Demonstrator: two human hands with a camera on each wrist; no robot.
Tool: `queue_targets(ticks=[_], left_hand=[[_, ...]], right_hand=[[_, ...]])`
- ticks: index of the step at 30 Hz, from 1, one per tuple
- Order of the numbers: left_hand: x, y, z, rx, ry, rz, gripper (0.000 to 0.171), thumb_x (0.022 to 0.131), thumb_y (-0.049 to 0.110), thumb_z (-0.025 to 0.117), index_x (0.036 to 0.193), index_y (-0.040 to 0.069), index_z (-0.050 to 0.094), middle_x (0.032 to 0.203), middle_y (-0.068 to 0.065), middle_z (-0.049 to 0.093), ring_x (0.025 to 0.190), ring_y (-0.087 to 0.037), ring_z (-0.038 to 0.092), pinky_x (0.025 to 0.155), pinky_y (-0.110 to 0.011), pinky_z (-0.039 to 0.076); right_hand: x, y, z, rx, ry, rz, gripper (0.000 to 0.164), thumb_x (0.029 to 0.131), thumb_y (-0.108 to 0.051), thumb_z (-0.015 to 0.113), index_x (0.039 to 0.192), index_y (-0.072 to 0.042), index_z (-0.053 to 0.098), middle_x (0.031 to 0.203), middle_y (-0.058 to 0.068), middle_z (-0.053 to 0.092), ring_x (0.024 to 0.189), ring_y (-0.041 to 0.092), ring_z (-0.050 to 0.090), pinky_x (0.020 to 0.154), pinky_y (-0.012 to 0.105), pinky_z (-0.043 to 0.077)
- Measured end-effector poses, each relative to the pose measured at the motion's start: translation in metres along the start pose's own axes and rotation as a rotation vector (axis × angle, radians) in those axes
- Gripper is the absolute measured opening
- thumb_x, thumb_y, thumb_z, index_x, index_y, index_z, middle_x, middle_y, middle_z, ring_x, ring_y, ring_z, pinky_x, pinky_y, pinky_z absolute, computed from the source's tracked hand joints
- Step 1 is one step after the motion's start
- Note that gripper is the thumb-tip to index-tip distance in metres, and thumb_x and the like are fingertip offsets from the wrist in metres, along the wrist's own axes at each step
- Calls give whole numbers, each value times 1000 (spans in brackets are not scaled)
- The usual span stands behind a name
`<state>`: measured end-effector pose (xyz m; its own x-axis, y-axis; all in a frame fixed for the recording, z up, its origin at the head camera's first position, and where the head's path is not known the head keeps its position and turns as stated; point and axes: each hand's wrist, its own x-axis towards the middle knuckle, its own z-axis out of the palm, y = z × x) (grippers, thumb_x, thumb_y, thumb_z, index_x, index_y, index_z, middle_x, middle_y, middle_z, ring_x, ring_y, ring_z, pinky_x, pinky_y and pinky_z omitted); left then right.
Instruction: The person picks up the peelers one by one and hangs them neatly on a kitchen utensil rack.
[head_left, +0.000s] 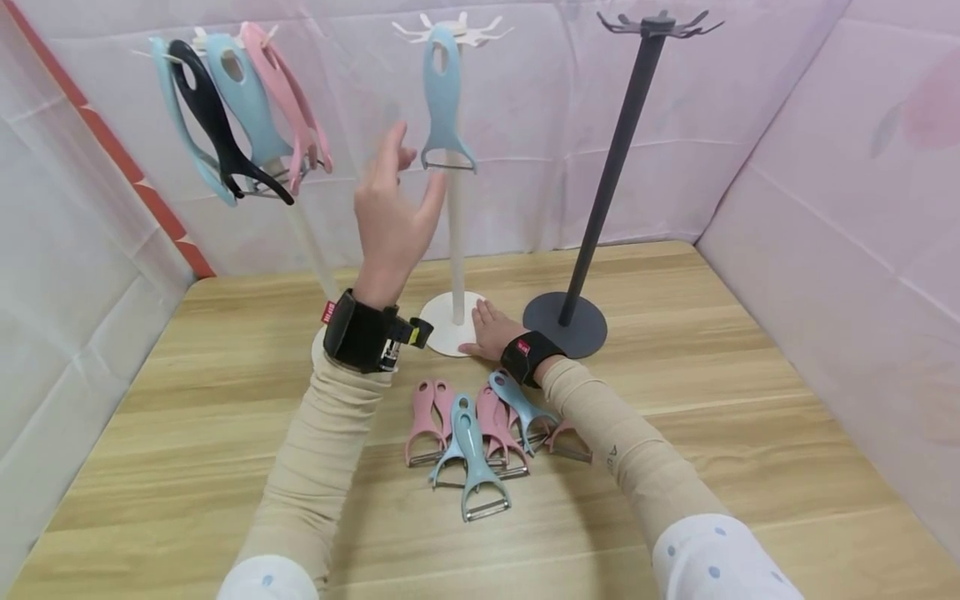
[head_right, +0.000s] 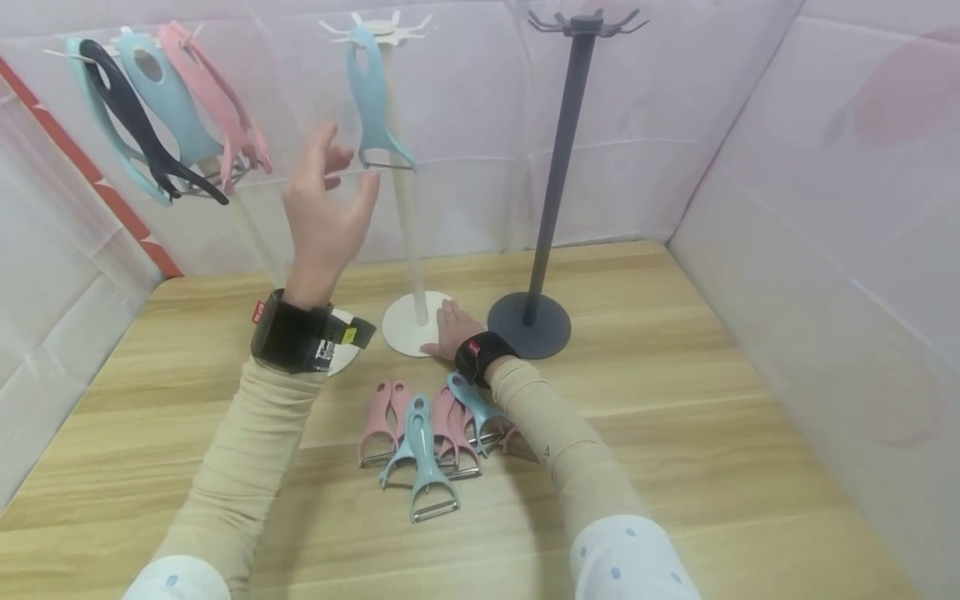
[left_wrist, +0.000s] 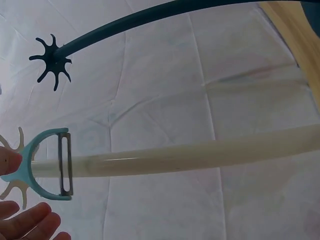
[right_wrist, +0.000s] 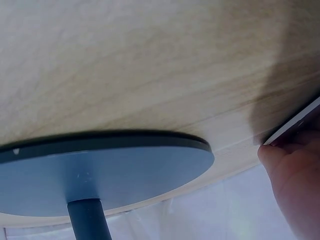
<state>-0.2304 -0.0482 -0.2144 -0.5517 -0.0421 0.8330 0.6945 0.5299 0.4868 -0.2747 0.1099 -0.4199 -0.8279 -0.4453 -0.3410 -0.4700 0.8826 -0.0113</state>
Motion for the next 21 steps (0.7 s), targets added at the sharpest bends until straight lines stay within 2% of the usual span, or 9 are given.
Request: queue_targets(ticks=[4,9,12,14,19,21], left_hand=[[-19,-9,-2,24,-56,-46,46,84,12,62,123,-7,50,99,-19,63,95,-28,58,82,-35,46],[-42,-21,-5,29,-111,-59,41,84,11,62,119,-9,53,96,-21,63,88,-30,60,76,-38,49],[-57,-27,-8,75,-187,-83,40,83,12,62,118,-7,54,93,-20,64,85,-30,60,73,-39,48],[-66,-31,-11,126,-281,-124,39,83,14,62,117,-5,56,92,-19,65,83,-29,61,73,-39,48],[-92,-36,-21,259,-584,-256,43,85,24,59,120,-2,55,95,-17,65,84,-29,61,70,-40,49],[-102,-38,-25,295,-684,-296,46,86,27,58,123,-1,53,98,-17,65,85,-29,62,67,-41,50]], right_hand=[[0,1,-2,-17,-16,3,84,92,-56,30,142,9,8,148,25,-1,137,32,-2,110,34,7],[1,2,-4,-17,-14,4,84,92,-55,32,141,9,8,147,26,0,137,33,-2,110,35,7],[2,3,-4,-15,-4,1,85,92,-56,31,142,9,8,148,26,0,137,33,-2,110,35,8],[3,3,-2,-12,3,0,85,92,-56,32,141,9,9,148,26,1,137,33,-1,110,35,9],[3,4,2,-2,13,4,84,92,-55,33,141,9,10,148,26,1,137,33,0,110,36,10],[2,3,3,-4,13,8,84,92,-55,33,142,9,10,148,25,1,137,33,0,110,35,9]])
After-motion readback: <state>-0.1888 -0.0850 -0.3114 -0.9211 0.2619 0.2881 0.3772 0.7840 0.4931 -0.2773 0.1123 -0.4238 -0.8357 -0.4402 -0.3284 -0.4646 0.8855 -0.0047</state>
